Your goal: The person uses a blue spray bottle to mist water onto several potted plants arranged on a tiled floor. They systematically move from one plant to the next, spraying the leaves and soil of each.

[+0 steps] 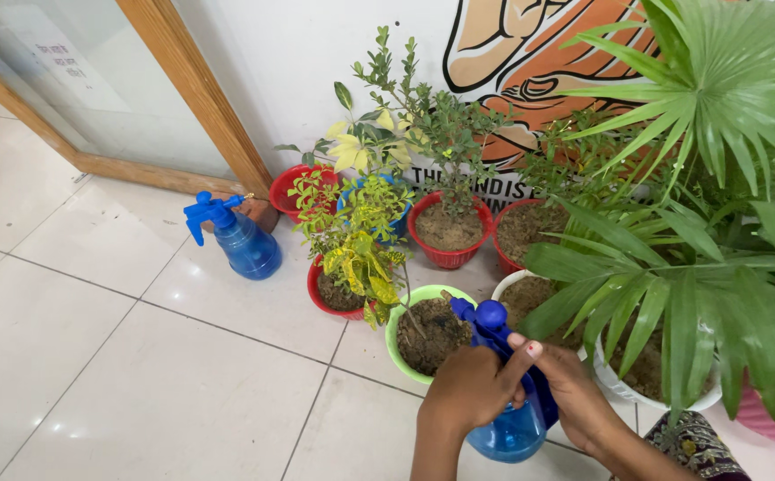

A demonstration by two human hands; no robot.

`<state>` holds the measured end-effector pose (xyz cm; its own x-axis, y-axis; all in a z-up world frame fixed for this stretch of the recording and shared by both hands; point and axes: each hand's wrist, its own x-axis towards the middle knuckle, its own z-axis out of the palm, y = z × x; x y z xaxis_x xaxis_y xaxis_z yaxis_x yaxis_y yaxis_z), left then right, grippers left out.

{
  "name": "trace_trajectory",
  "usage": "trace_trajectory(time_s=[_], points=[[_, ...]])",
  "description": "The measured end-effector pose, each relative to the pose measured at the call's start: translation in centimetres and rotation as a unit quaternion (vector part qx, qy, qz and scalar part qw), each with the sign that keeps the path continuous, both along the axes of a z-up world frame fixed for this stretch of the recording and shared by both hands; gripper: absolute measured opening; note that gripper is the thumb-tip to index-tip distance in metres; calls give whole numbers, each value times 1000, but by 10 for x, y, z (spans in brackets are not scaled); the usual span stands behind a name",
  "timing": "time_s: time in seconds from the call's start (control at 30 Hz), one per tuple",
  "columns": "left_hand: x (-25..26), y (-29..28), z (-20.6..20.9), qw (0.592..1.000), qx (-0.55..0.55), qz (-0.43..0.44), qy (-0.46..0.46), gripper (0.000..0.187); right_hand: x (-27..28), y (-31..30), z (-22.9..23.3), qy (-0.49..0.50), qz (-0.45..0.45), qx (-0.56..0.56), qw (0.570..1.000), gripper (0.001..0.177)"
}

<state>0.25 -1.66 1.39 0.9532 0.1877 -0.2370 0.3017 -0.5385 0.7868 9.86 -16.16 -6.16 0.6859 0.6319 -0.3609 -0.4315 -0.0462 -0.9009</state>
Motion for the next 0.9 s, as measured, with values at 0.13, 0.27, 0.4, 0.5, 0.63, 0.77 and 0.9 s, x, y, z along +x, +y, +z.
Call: trace_trajectory(time_s=[0.13,0.27,0.4,0.5,0.63,0.77,0.9], points=[[-3,0,-1,999,35,-10,19,76,1,-4,1,-34,46,1,998,47],[-5,-3,11,999,34,4,-17,72,-3,-9,5,-38,27,-21,999,53],[2,-13,32,987,42,110,-114,53,-8,-17,14,-5,-63,-45,997,54],[9,-20,40,965,29,139,-221,44,-8,-26,18,-6,-114,-41,993,39],[21,-33,28,924,100,48,-366,43,-11,-42,24,-74,-133,-51,987,34],[43,-53,10,929,50,-11,-366,26,-13,-64,41,-102,-202,-120,967,32],[64,-76,5,928,4,-55,-369,31,-20,-88,59,-83,-233,-169,954,44]])
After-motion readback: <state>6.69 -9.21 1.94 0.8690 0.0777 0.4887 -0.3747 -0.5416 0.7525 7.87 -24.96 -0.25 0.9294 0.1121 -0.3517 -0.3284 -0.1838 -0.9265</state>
